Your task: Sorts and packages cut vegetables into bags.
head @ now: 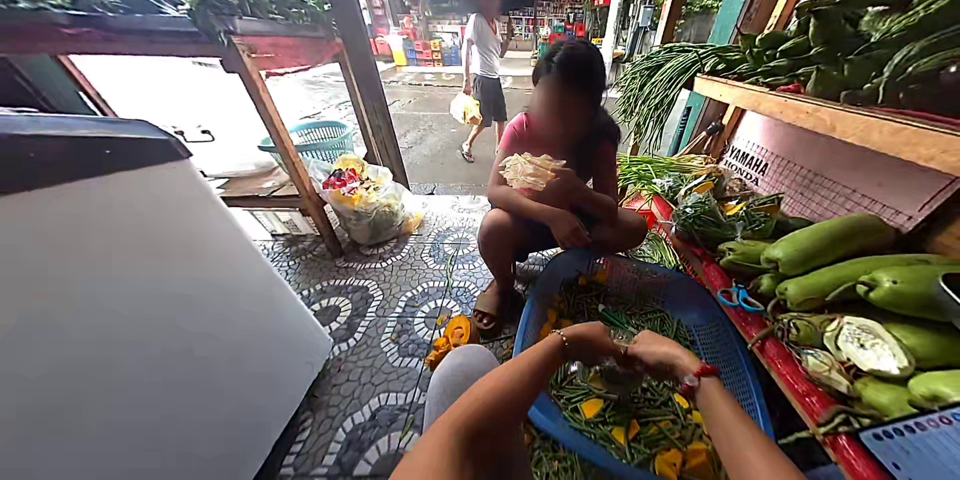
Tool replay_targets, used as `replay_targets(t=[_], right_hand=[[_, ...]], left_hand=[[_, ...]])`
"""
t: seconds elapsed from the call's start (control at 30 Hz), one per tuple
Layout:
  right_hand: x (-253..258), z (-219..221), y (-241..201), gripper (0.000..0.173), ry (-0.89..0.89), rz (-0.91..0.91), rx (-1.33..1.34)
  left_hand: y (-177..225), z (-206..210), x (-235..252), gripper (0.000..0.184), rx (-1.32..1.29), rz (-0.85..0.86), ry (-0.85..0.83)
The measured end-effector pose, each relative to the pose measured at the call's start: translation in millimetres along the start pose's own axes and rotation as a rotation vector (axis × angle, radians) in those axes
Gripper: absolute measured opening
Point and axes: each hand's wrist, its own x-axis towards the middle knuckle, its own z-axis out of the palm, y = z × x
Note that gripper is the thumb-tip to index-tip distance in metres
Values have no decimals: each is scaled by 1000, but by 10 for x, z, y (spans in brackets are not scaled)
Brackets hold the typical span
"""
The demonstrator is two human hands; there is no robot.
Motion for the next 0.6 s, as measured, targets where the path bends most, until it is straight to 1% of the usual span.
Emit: replay_targets(t=[0.07,0.13,0.17,0.2,0.23,0.27,0.3,0.33,0.37,0.4,0.43,0.47,0.5,0.53,0.57,0.6], right_hand=[[-108,-80,173,27,-135,-146,155],[-218,-98,333,25,-306,-292,415],[-288,-93,371,25,-380,-328,539],[-352,-84,380,26,-416,-334,641],[-402,-83,367,28,-401,-317,713],[-459,-107,319,30,-324,-294,746],[-547,-147,228,30,-177,-289,754],[-668,-193,109,29,20,-310,736],[-813,-250,-14,28,227,-370,680],[-979,-329,-110,28,402,-473,613],[-1146,-407,-167,28,531,-597,575],[-1292,-471,-170,27,592,-731,602],[-1405,-520,-120,27,564,-862,676],[-1475,-558,-23,26,470,-979,756],[-1519,-581,94,22,345,-1058,811],[-1561,-590,220,13,231,-1097,820]], left_hand=[[-21,40,-152,30,-273,70,-47],[-29,93,-270,23,-570,110,-124],[-21,121,-296,25,-681,98,-142],[-3,148,-298,27,-763,72,-130],[31,169,-288,27,-797,49,-84],[91,177,-280,25,-790,51,-6],[190,173,-289,24,-773,87,91],[328,154,-327,21,-759,161,189],[498,114,-399,18,-737,265,275],[679,46,-502,17,-692,395,339],[841,-34,-622,19,-609,531,376],[956,-107,-759,20,-512,661,389],[1020,-166,-894,22,-397,774,375],[1054,-197,-1013,24,-289,865,352],[1068,-202,-1133,24,-199,915,317],[1074,-189,-1262,22,-103,917,276]])
